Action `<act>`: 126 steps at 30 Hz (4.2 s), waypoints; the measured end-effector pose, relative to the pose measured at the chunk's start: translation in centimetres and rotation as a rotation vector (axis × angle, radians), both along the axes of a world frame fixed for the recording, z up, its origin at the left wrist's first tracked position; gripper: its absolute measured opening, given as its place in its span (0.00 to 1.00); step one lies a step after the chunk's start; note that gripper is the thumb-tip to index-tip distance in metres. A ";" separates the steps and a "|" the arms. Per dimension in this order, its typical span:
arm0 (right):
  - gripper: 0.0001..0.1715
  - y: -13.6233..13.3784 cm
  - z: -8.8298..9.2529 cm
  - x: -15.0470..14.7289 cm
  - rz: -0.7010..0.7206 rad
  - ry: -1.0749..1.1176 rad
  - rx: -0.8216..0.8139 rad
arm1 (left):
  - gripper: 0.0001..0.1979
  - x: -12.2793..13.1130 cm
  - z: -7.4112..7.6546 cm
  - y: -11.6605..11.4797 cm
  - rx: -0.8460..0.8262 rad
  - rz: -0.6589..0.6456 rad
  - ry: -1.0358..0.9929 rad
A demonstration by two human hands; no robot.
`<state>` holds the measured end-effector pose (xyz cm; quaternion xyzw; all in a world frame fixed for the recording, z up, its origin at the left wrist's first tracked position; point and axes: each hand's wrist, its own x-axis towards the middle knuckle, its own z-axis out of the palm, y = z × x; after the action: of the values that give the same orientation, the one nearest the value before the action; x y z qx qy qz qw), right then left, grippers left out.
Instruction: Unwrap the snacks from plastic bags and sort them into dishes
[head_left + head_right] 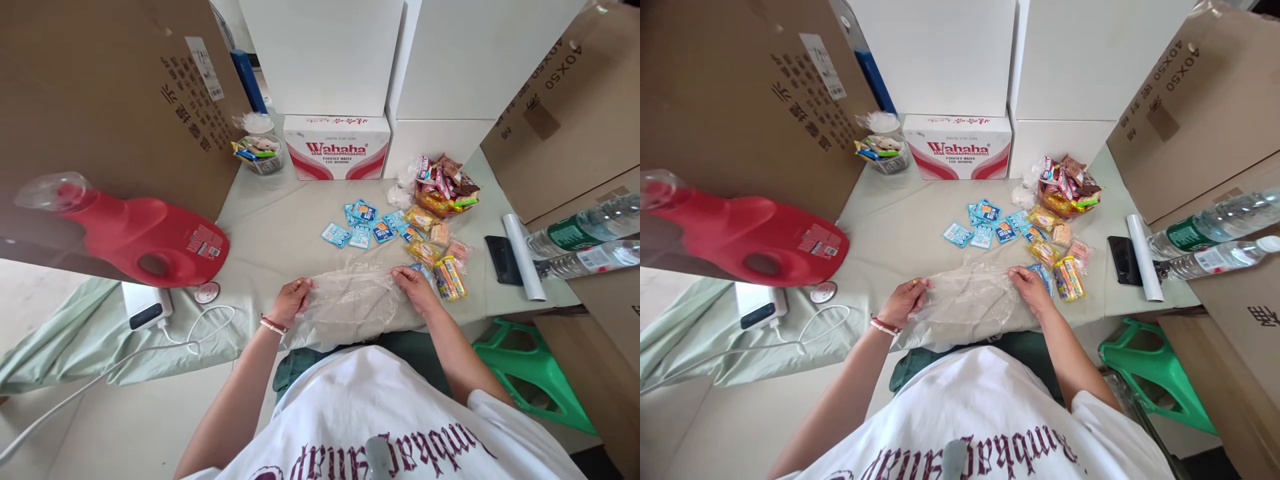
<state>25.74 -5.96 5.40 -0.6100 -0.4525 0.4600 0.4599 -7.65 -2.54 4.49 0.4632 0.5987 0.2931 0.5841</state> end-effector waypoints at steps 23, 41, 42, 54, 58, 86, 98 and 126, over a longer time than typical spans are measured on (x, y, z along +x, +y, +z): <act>0.16 2.5 -2.2 -0.7 0.019 -0.195 -0.130 | 0.26 -2.8 -1.1 0.0 0.790 -0.981 0.474; 0.19 -4.5 0.7 1.7 -0.251 -0.519 0.048 | 0.33 4.6 -2.6 -2.0 0.728 -0.479 1.051; 0.19 -4.4 1.7 2.1 -0.283 -0.634 0.135 | 0.34 4.4 -2.5 -1.3 0.744 -0.502 1.047; 0.17 -4.4 -0.8 0.3 -0.341 -0.357 0.014 | 0.29 5.0 0.7 -3.4 1.005 -0.234 0.831; 0.18 -5.1 -1.9 -1.7 -0.341 -0.288 -0.019 | 0.23 9.6 0.8 -5.6 0.912 -0.276 0.800; 0.36 17.6 1.6 -1.2 0.101 -1.210 -0.423 | 0.35 3.9 -2.0 -3.5 0.708 -0.588 1.021; 0.19 25.4 2.4 -0.4 0.520 -1.276 0.011 | 0.35 3.8 -2.2 -3.5 0.693 -0.575 0.941; 0.22 30.3 3.1 -0.1 0.979 -1.417 0.147 | 0.34 3.6 -2.0 -3.4 0.671 -0.573 0.939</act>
<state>25.63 24.35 8.46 -0.4581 -0.8732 0.0871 -0.1420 -4.03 -5.97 2.45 0.8412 0.5190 0.0630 0.1381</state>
